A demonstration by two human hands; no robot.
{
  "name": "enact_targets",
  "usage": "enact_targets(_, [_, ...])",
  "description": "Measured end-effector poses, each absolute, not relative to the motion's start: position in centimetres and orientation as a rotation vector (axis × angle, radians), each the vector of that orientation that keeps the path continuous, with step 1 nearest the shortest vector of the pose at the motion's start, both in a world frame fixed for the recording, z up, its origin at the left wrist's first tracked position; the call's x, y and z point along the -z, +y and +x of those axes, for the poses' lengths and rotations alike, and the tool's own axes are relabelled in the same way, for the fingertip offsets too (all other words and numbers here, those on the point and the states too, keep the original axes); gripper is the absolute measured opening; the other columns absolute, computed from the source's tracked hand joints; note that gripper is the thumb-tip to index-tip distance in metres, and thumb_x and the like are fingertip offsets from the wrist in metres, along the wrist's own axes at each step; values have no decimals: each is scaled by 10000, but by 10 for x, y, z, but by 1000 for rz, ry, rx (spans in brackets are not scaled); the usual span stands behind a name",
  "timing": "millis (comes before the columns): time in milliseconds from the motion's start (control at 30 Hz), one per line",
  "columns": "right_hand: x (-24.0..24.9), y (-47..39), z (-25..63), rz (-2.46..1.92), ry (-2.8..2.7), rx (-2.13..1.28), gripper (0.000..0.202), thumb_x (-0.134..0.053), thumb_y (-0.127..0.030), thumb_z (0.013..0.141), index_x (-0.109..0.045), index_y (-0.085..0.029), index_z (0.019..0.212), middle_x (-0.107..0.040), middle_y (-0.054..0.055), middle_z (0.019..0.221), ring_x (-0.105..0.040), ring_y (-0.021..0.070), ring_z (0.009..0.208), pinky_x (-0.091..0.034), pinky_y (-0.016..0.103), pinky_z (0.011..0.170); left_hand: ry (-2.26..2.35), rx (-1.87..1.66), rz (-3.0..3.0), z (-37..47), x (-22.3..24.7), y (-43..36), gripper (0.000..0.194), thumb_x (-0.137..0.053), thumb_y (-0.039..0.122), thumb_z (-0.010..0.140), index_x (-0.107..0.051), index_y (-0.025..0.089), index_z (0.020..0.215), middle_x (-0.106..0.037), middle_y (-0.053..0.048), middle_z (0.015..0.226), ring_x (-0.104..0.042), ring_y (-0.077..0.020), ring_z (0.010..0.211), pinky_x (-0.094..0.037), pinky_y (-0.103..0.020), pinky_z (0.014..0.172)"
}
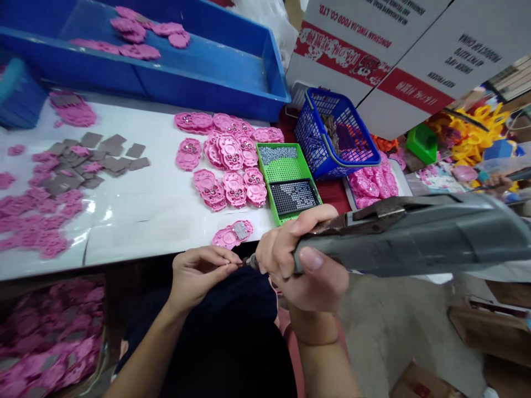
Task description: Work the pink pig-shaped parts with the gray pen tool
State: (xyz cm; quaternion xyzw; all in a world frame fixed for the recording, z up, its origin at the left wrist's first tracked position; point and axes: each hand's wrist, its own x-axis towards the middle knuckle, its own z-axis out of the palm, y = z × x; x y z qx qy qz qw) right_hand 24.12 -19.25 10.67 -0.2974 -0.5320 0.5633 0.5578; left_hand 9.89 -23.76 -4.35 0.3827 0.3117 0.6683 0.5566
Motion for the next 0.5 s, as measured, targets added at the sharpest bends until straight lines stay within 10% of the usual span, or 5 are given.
enact_targets(500, [-86,-188,226,-679,-1239,-1231,74,-633,-330,889,-583,-276,883,-431,-107,469,-371,97,340,-400,254,397,879,-1515,1168,84,50,-230,62,-812,167,891,-777,217,893,-833,-70,995,-804,-232,972,-668,-385,894])
